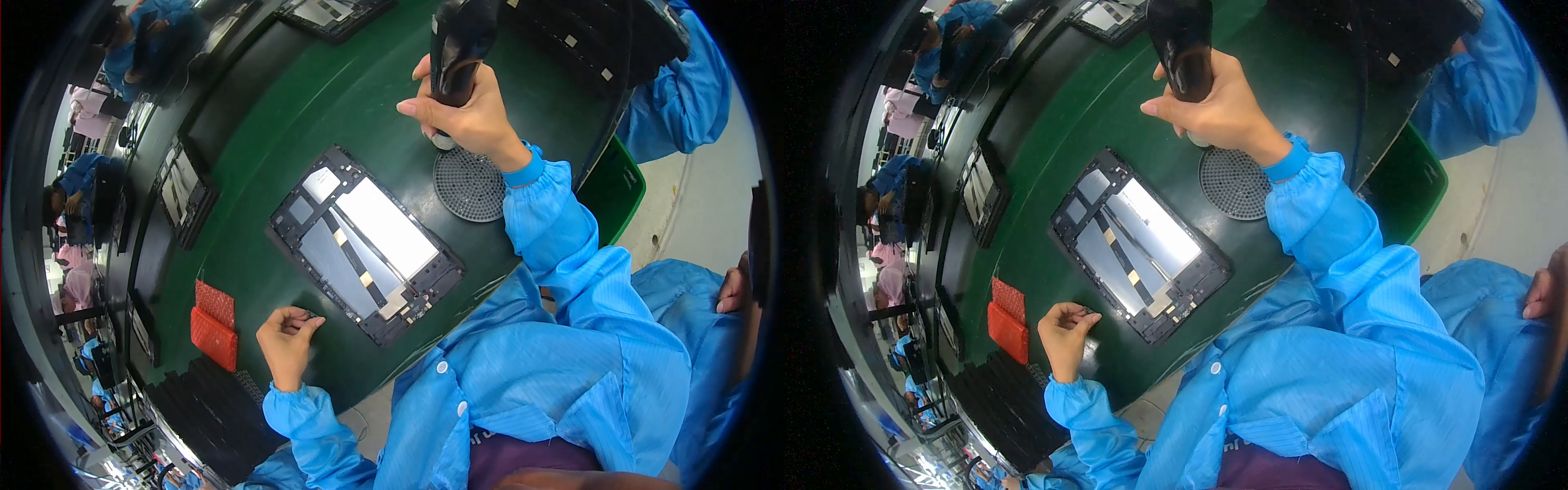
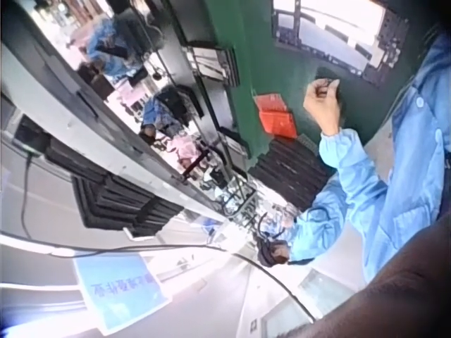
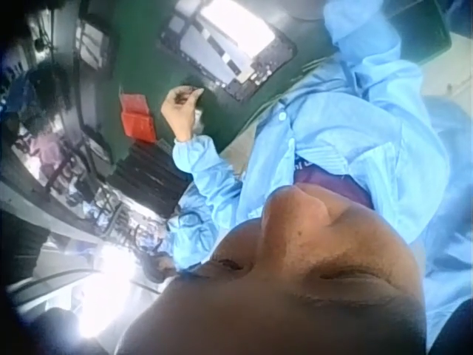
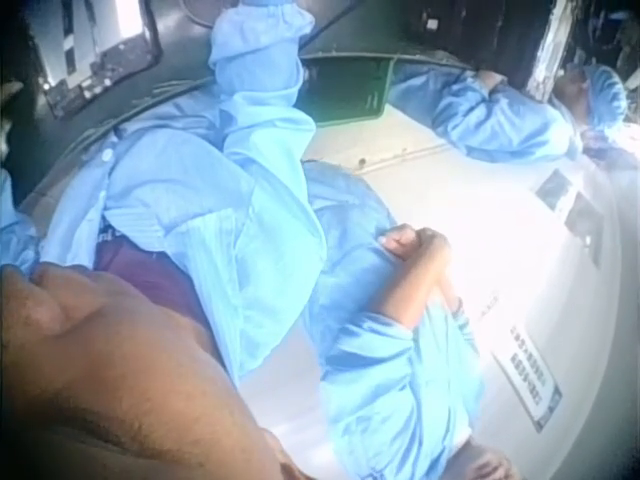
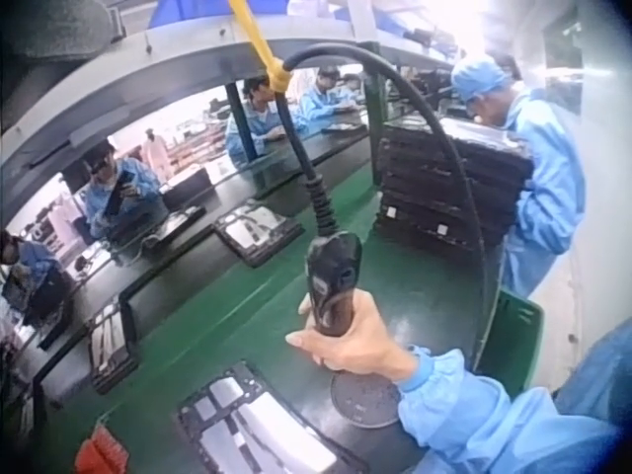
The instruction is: The person assembles tablet components and frames on an industrial production line by securing them with screws using an electric screwdriver.
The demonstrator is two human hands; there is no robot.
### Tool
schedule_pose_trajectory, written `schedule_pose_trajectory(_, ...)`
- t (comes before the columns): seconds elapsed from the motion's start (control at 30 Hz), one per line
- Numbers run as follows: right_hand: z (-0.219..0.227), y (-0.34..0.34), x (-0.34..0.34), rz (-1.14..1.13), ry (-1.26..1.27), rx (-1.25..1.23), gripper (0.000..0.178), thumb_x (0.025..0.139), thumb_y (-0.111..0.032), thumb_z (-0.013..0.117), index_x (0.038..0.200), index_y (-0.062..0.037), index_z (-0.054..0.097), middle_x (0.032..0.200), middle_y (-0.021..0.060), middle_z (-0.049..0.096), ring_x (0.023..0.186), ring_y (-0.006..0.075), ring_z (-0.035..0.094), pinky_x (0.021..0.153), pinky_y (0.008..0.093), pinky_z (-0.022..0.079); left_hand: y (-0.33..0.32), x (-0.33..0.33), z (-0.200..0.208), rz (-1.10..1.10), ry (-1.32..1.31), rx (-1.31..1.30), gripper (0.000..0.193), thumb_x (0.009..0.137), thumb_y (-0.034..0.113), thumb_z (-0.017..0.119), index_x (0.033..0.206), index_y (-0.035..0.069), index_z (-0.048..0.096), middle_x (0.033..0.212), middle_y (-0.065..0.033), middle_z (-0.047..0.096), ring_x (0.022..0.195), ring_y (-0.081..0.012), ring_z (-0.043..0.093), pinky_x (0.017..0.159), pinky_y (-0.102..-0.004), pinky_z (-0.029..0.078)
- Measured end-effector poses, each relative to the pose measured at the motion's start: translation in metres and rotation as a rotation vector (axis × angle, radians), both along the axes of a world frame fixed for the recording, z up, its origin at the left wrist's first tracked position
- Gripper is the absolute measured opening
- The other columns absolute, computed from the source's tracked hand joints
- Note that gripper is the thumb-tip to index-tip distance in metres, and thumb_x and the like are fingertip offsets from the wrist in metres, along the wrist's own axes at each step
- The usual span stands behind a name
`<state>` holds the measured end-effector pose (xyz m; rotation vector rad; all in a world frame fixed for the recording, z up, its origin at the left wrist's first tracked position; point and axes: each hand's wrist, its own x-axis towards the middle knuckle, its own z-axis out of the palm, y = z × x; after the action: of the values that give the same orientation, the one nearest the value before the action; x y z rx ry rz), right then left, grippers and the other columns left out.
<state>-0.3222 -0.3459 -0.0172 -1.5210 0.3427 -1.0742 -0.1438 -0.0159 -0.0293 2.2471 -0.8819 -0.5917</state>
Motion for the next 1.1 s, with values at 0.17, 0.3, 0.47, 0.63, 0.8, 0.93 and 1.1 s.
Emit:
schedule_pose_trajectory(0.17,-0.004,0.001,-0.003,0.010,-0.008,0.000,0.034,0.070,-0.007,0.077,0.093,-0.0014,0.053,0.062,0.0040,0.057,0.050,0.0109,0.057,0.047,0.0237,0.045,-0.001,0.009,-0.004,0.105,0.286,-0.096,0.017,0.067,-0.001,0.075,0.080,-0.003,0.064,0.070,-0.0031,0.061,0.062,-0.0073,0.052,0.057,-0.0226,0.043)
schedule_pose_trajectory(0.3,-0.006,0.001,0.003,0.005,0.001,-0.041,0.036,0.070,-0.009,0.078,0.096,-0.0020,0.054,0.061,0.0041,0.058,0.049,0.0112,0.056,0.047,0.0233,0.045,0.006,0.010,-0.002,-0.009,0.078,-0.047,0.012,0.067,-0.001,0.074,0.074,-0.003,0.065,0.067,-0.0042,0.059,0.060,-0.0088,0.052,0.054,-0.0228,0.041)
schedule_pose_trajectory(0.47,0.012,0.009,-0.011,-0.100,0.029,-0.180,0.033,0.074,-0.012,0.075,0.100,-0.0050,0.056,0.061,0.0035,0.058,0.051,0.0130,0.057,0.048,0.0221,0.046,0.001,0.020,-0.008,-0.170,-0.077,0.001,0.011,0.066,0.001,0.073,0.069,0.000,0.063,0.062,-0.0081,0.056,0.055,-0.0136,0.051,0.051,-0.0268,0.040)
schedule_pose_trajectory(0.63,0.029,0.025,-0.006,0.065,-0.215,-0.300,0.031,0.078,-0.004,0.065,0.105,-0.0028,0.050,0.062,0.0049,0.053,0.050,0.0129,0.054,0.048,0.0266,0.046,-0.001,0.023,0.005,-0.132,0.008,0.002,0.010,0.067,-0.002,0.073,0.072,-0.003,0.065,0.070,-0.0089,0.064,0.061,-0.0139,0.059,0.058,-0.0247,0.047)
schedule_pose_trajectory(0.8,0.041,0.054,0.009,0.194,-0.242,-0.267,0.035,0.079,-0.004,0.063,0.108,-0.0044,0.044,0.062,0.0055,0.051,0.050,0.0135,0.053,0.051,0.0272,0.047,-0.005,0.012,0.021,0.132,0.571,-0.388,0.012,0.073,-0.006,0.069,0.083,-0.007,0.063,0.082,-0.0136,0.066,0.072,-0.0178,0.065,0.069,-0.0260,0.053)
schedule_pose_trajectory(0.93,0.042,0.074,0.026,0.188,-0.180,-0.256,0.034,0.075,-0.006,0.069,0.103,-0.0056,0.050,0.062,0.0054,0.055,0.051,0.0131,0.056,0.050,0.0238,0.047,-0.009,0.007,-0.001,0.118,0.640,-0.498,0.018,0.077,-0.006,0.065,0.095,-0.007,0.063,0.083,-0.0151,0.066,0.075,-0.0202,0.066,0.071,-0.0277,0.054)
schedule_pose_trajectory(1.1,0.041,0.091,0.041,0.234,-0.162,-0.178,0.031,0.073,-0.009,0.073,0.098,-0.0048,0.056,0.062,0.0052,0.059,0.052,0.0133,0.059,0.050,0.0207,0.046,-0.017,0.013,-0.006,0.013,0.576,-0.502,0.021,0.081,-0.006,0.059,0.102,-0.006,0.062,0.082,-0.0063,0.060,0.070,-0.0132,0.061,0.066,-0.0257,0.052)
